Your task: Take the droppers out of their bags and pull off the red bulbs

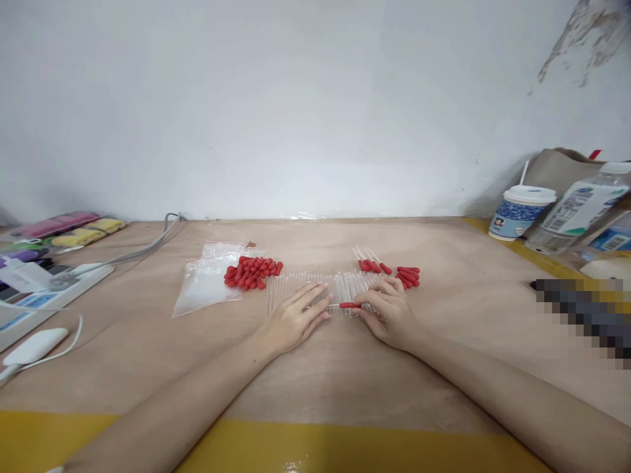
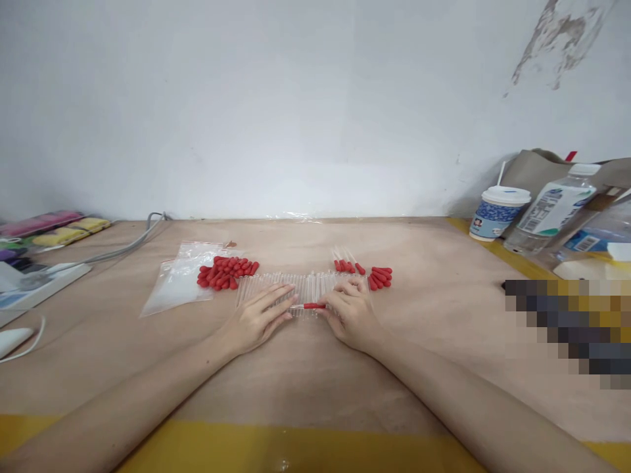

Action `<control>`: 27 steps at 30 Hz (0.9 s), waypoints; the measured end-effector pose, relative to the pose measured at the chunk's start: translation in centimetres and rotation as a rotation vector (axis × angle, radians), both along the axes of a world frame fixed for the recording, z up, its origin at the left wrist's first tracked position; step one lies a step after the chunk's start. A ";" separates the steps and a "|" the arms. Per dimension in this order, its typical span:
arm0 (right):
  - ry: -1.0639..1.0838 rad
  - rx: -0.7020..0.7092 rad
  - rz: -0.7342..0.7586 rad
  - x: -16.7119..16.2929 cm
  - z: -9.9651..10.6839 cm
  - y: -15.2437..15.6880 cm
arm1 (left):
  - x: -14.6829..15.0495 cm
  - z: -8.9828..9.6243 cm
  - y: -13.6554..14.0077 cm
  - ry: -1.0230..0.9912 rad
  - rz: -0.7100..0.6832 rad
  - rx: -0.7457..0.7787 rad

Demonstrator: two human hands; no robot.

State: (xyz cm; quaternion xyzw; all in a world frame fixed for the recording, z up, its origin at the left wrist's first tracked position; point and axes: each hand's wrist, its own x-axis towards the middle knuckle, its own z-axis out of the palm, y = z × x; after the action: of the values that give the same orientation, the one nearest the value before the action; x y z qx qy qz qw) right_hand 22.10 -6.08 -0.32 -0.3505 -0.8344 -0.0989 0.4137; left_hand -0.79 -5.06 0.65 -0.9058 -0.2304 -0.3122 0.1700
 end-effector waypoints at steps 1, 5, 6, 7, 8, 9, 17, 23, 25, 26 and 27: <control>0.002 0.007 0.013 -0.1 0.0 0.0 | 0.1 -0.1 0.1 -0.006 0.001 0.011; -0.027 0.016 0.007 -0.6 0.1 -0.1 | 0.5 -0.5 0.2 -0.022 0.011 0.029; -0.045 0.024 -0.007 -0.8 0.1 -0.1 | 0.6 -0.5 0.2 -0.015 0.010 0.031; -0.066 0.036 -0.018 -1.0 0.2 -0.1 | 0.7 -0.5 0.2 -0.009 0.009 0.035; -0.090 0.056 -0.021 -1.2 0.2 -0.1 | 0.8 -0.5 0.1 -0.007 0.007 0.040; -0.113 0.081 -0.016 -1.4 0.1 0.0 | 0.9 -0.5 0.1 -0.008 0.006 0.046; -0.158 0.151 0.041 -2.0 -0.2 0.1 | 0.8 -0.3 -0.1 0.043 -0.014 0.039; -0.146 0.205 0.106 -1.8 0.1 0.0 | 0.6 -0.4 -0.1 0.034 -0.039 0.054; -0.156 0.201 0.151 -1.6 0.1 0.0 | 0.5 -0.3 -0.2 0.031 -0.049 0.055; -0.159 0.199 0.170 -1.6 0.0 0.1 | 0.5 -0.3 -0.3 0.031 -0.051 0.048; -0.159 0.195 0.184 -1.5 0.0 0.1 | 0.5 -0.2 -0.4 0.031 -0.051 0.036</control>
State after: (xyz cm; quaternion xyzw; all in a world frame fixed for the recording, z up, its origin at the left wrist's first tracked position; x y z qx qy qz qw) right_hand 20.56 -5.99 -0.32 -0.2217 -0.8796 -0.1687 0.3857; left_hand -0.33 -5.42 0.47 -0.9129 -0.1991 -0.3065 0.1816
